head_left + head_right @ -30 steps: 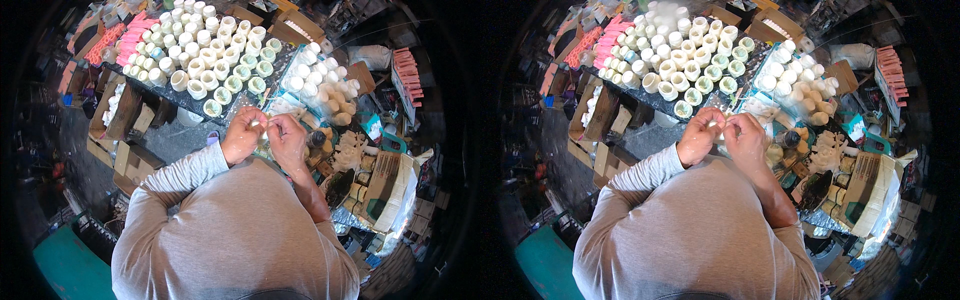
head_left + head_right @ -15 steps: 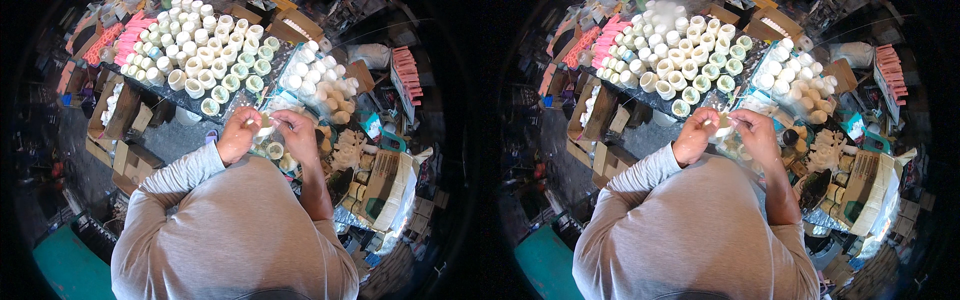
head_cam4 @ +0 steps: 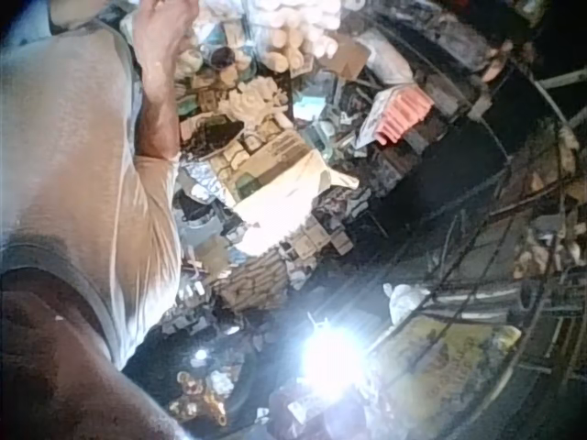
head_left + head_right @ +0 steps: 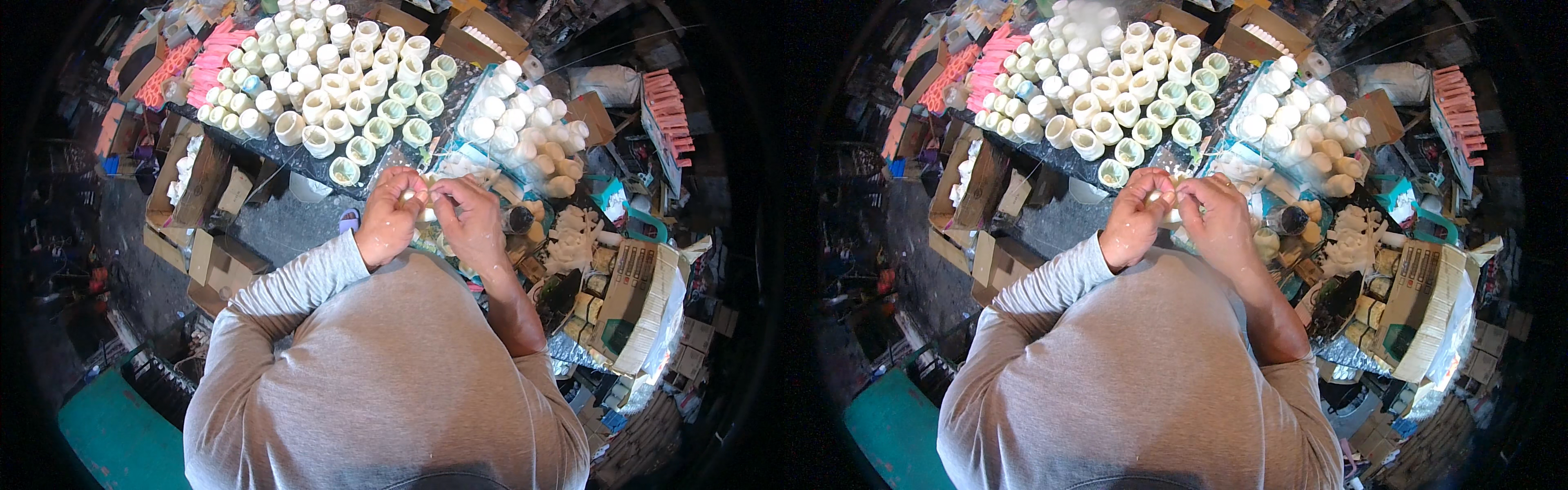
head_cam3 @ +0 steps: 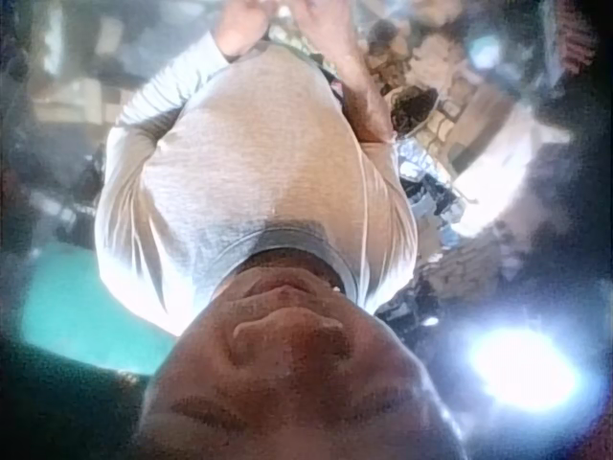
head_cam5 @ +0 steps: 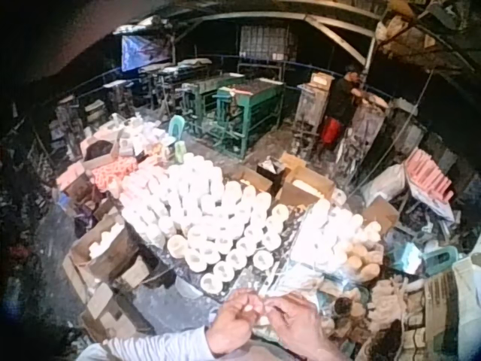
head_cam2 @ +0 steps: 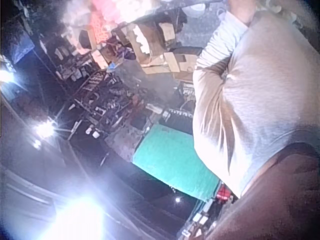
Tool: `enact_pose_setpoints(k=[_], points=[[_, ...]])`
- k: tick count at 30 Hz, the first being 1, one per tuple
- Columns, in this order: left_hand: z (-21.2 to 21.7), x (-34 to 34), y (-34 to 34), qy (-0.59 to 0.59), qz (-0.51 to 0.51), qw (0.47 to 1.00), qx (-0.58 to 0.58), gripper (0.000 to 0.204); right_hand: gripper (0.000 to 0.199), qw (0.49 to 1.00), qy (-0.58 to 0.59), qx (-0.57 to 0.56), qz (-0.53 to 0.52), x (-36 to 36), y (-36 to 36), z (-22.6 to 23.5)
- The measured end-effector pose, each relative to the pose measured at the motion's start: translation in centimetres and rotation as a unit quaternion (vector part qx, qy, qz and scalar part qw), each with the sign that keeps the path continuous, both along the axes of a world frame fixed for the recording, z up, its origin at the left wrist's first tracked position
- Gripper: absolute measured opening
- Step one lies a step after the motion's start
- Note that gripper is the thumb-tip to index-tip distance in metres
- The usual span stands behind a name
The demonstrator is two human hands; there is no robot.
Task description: The person repeatedly picks up white cylindrical candle bodies, inserts wicks into their centers, and places the finished units back on a table among many similar items. The process is continuous and repetitive, with the person handling each candle individually.
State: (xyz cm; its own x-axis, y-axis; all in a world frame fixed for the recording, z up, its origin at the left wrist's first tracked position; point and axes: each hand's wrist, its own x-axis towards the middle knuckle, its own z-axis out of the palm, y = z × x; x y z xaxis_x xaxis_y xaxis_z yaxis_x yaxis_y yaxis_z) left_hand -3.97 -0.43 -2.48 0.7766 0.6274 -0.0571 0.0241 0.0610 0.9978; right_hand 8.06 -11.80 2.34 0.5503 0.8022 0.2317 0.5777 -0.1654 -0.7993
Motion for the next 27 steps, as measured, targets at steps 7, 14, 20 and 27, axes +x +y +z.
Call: enact_pose_setpoints(k=[7,14,20,27], points=[[-0.4,-0.1,0.0,0.011,-0.007,0.999,-0.032,0.003,0.01,0.996,-0.073,-0.04,-0.025,0.2,-0.3,-0.4],[0.5,0.0,0.0,0.016,-0.032,0.996,-0.085,0.003,0.015,0.95,0.307,-0.045,0.031,2.4,-0.7,0.0],[0.7,-0.2,0.1,0.03,-0.039,0.993,-0.112,0.003,0.023,0.954,0.294,-0.006,0.063,2.4,-0.9,-0.8],[0.3,-0.8,0.5,0.024,-0.024,0.994,0.108,0.009,0.026,0.954,0.294,0.047,0.034,1.4,-0.7,-1.5]])
